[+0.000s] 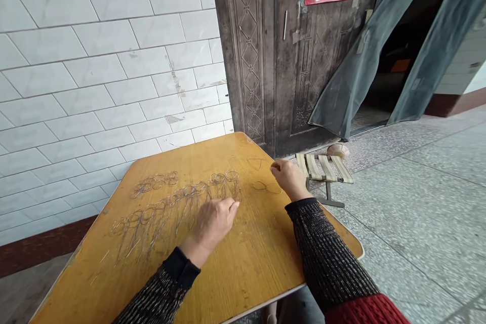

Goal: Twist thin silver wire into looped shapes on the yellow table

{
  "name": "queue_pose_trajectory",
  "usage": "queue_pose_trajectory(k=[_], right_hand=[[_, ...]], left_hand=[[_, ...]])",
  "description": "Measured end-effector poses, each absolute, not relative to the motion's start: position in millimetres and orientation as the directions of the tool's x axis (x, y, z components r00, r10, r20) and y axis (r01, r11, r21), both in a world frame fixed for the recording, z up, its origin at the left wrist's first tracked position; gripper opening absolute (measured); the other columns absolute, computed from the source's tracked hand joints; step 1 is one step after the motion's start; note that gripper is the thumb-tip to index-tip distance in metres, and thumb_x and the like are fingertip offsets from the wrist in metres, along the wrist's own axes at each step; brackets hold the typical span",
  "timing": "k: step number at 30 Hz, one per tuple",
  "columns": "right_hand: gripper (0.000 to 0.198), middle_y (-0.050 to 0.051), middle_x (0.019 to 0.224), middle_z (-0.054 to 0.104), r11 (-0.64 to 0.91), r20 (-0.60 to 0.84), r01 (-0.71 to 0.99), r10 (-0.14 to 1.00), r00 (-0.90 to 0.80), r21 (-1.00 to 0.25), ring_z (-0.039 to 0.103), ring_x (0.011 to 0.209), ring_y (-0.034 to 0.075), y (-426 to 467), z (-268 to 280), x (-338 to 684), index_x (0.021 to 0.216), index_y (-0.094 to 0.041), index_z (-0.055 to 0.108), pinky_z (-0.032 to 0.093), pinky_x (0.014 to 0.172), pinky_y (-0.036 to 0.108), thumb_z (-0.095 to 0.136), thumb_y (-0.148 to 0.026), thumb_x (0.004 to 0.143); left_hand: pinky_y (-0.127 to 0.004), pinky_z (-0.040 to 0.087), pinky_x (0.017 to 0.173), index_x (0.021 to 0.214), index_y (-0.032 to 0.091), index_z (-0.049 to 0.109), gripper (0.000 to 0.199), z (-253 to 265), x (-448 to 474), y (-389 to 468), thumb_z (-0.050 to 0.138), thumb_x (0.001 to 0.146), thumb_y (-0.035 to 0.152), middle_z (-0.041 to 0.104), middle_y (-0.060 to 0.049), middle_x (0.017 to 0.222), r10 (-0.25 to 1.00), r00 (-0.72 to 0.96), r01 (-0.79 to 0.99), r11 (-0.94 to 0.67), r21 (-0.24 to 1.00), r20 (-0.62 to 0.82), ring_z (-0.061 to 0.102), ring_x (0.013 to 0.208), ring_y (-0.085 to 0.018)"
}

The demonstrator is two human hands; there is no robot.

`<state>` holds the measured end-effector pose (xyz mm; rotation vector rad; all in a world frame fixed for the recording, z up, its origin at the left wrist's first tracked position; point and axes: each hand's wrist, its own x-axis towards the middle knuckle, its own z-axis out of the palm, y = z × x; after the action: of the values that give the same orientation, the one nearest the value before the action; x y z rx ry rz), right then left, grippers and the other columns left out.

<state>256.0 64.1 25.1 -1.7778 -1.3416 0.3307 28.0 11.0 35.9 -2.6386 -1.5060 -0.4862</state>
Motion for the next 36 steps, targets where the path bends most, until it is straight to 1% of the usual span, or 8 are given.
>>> queue_pose_trajectory(k=[6, 12, 18, 21, 24, 26, 29, 36], right_hand=[[0.012, 0.012, 0.073, 0.066, -0.145, 0.216, 0.831, 0.929, 0.302, -0.538, 0.061, 0.078, 0.028, 67.6, 16.6, 243.6, 0.063, -0.018, 0.067, 0.039, 0.065, 0.034, 0.064, -0.029, 0.067], [0.008, 0.007, 0.065, 0.064, -0.085, 0.235, 0.877, 0.947, 0.218, -0.472, 0.061, 0.068, 0.021, 71.9, 8.0, 230.7, 0.054, -0.018, 0.065, 0.036, 0.059, 0.027, 0.064, -0.012, 0.060], [0.011, -0.001, 0.050, 0.056, 0.038, 0.256, 0.817, 0.957, 0.136, -0.576, 0.051, 0.050, 0.012, 68.8, 14.6, 234.2, 0.056, -0.019, 0.066, 0.031, 0.046, 0.021, 0.061, -0.022, 0.065], [0.020, -0.003, 0.049, 0.055, 0.166, 0.285, 0.735, 0.958, 0.039, -0.658, 0.046, 0.044, 0.010, 59.3, 23.1, 220.3, 0.061, -0.019, 0.066, 0.030, 0.042, 0.020, 0.057, -0.034, 0.072], [0.019, 0.000, 0.054, 0.059, 0.378, 0.419, 0.552, 0.906, -0.057, -0.743, 0.049, 0.048, 0.012, 42.1, 29.0, 189.3, 0.061, -0.019, 0.065, 0.032, 0.045, 0.022, 0.059, -0.033, 0.072], [0.014, 0.001, 0.060, 0.063, 0.484, 0.504, 0.529, 0.856, -0.117, -0.698, 0.053, 0.054, 0.013, 29.4, 29.6, 166.6, 0.061, -0.020, 0.065, 0.037, 0.051, 0.023, 0.060, -0.028, 0.071], [0.015, 0.000, 0.058, 0.060, 0.550, 0.491, 0.480, 0.833, -0.255, -0.683, 0.053, 0.051, 0.011, 17.2, 27.3, 144.6, 0.062, -0.021, 0.065, 0.038, 0.052, 0.022, 0.057, -0.024, 0.074], [0.019, -0.003, 0.052, 0.053, 0.387, 0.350, 0.188, 0.915, -0.201, -0.903, 0.042, 0.047, 0.008, 22.8, 26.0, 147.9, 0.063, -0.017, 0.061, 0.033, 0.046, 0.020, 0.061, -0.034, 0.073]], left_hand=[[-0.025, 0.030, 0.052, 0.067, 0.019, 0.058, 0.032, 16.2, 1.9, -2.6, 0.036, 0.088, 0.025, 0.062, -0.006, 0.063, 0.733, 0.537, 0.783, -0.617, 0.076, 0.418, 0.054, 0.056, -0.015], [-0.026, 0.031, 0.052, 0.067, 0.019, 0.059, 0.032, 9.6, -10.0, -3.8, 0.036, 0.088, 0.024, 0.061, -0.006, 0.060, 0.729, 0.481, 0.765, -0.620, 0.173, 0.487, 0.054, 0.055, -0.015], [-0.025, 0.031, 0.053, 0.060, 0.019, 0.056, 0.033, 6.0, -7.0, -1.3, 0.037, 0.087, 0.026, 0.057, -0.003, 0.057, 0.793, 0.427, 0.712, -0.591, 0.379, 0.435, 0.050, 0.053, -0.013], [-0.023, 0.032, 0.050, 0.061, 0.017, 0.054, 0.034, 4.4, -3.7, -1.0, 0.038, 0.086, 0.034, 0.054, 0.000, 0.055, 0.893, 0.340, 0.578, -0.445, 0.684, 0.293, 0.047, 0.049, -0.011], [-0.022, 0.037, 0.048, 0.084, 0.015, 0.056, 0.034, 7.0, 1.3, -3.6, 0.043, 0.082, 0.046, 0.059, -0.002, 0.071, 0.937, 0.344, 0.274, -0.167, 0.947, 0.066, 0.050, 0.051, -0.009], [-0.021, 0.040, 0.049, 0.092, 0.013, 0.055, 0.037, 9.7, 4.6, -5.1, 0.050, 0.078, 0.048, 0.059, -0.004, 0.078, 0.938, 0.345, 0.070, -0.065, 0.995, 0.037, 0.052, 0.056, -0.009], [-0.020, 0.038, 0.049, 0.086, 0.013, 0.055, 0.033, 11.8, 6.8, -5.1, 0.060, 0.073, 0.043, 0.058, -0.004, 0.078, 0.951, 0.299, -0.092, -0.050, 0.994, 0.076, 0.051, 0.057, -0.008], [-0.022, 0.038, 0.051, 0.078, 0.011, 0.059, 0.026, 12.1, -0.7, 2.4, 0.063, 0.070, 0.035, 0.057, 0.000, 0.063, 0.975, 0.213, -0.146, -0.038, 0.989, 0.069, 0.050, 0.052, -0.007]])
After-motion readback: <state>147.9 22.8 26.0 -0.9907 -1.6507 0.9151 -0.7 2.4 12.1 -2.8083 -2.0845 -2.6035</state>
